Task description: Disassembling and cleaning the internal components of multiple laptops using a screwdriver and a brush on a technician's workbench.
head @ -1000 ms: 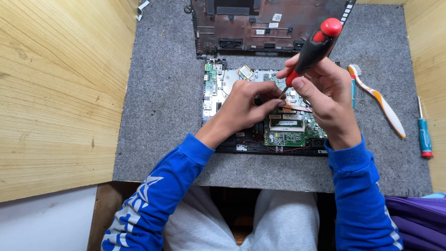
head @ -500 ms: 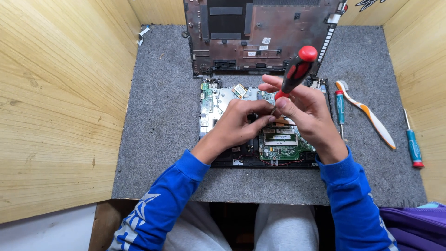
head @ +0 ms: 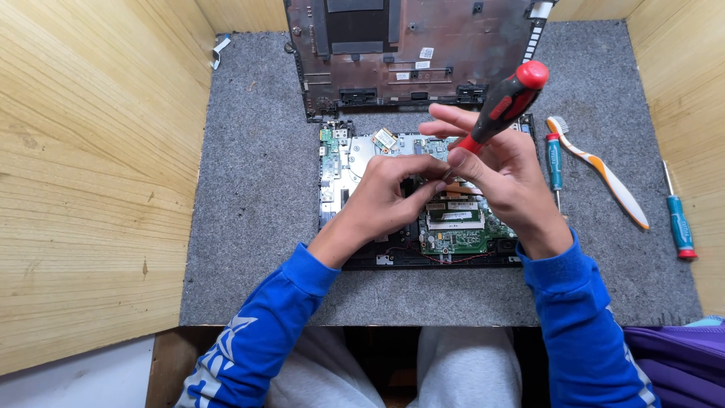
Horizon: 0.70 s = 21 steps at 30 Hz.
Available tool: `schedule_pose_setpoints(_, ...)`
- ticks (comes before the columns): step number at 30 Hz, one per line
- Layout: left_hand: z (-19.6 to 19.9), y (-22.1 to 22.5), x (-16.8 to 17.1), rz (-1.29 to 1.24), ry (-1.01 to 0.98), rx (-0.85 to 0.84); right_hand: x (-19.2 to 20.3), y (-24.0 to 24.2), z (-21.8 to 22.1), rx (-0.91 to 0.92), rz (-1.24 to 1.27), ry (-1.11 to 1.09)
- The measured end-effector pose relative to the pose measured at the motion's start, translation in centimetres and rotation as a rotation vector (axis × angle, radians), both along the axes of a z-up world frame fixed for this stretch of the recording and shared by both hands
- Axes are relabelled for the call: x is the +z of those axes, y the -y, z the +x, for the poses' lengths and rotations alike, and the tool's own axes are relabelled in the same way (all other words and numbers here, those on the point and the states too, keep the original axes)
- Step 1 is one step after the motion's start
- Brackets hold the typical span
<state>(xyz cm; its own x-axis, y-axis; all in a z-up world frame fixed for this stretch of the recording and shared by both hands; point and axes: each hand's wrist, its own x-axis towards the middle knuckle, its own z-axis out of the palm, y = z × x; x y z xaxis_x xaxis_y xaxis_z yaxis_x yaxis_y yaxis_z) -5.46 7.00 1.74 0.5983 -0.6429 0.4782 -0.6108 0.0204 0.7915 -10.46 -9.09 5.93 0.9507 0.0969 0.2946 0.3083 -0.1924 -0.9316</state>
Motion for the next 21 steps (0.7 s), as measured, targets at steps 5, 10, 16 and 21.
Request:
schedule_pose_setpoints(5, 0.1, 0.2, -0.5, -0.079, -0.106, 0.035, -0.8, 0.1, 0.1, 0.042, 0.193, -0.063)
schedule_pose_setpoints(10, 0.1, -0.1, 0.0, -0.005, -0.112, -0.01, -1.0, 0.3, -0.1, 0.039, 0.236, -0.121)
schedule_pose_setpoints(16, 0.4, -0.1, -0.4, 0.017, -0.125, -0.028, -0.8, 0.4, -0.2, 0.043, 0.151, -0.046)
schedule_pose_setpoints(21, 0.4, 0.1, -1.5, -0.04, -0.137, 0.022, -2.2, 1.0, 0.2, 0.099, 0.207, -0.072)
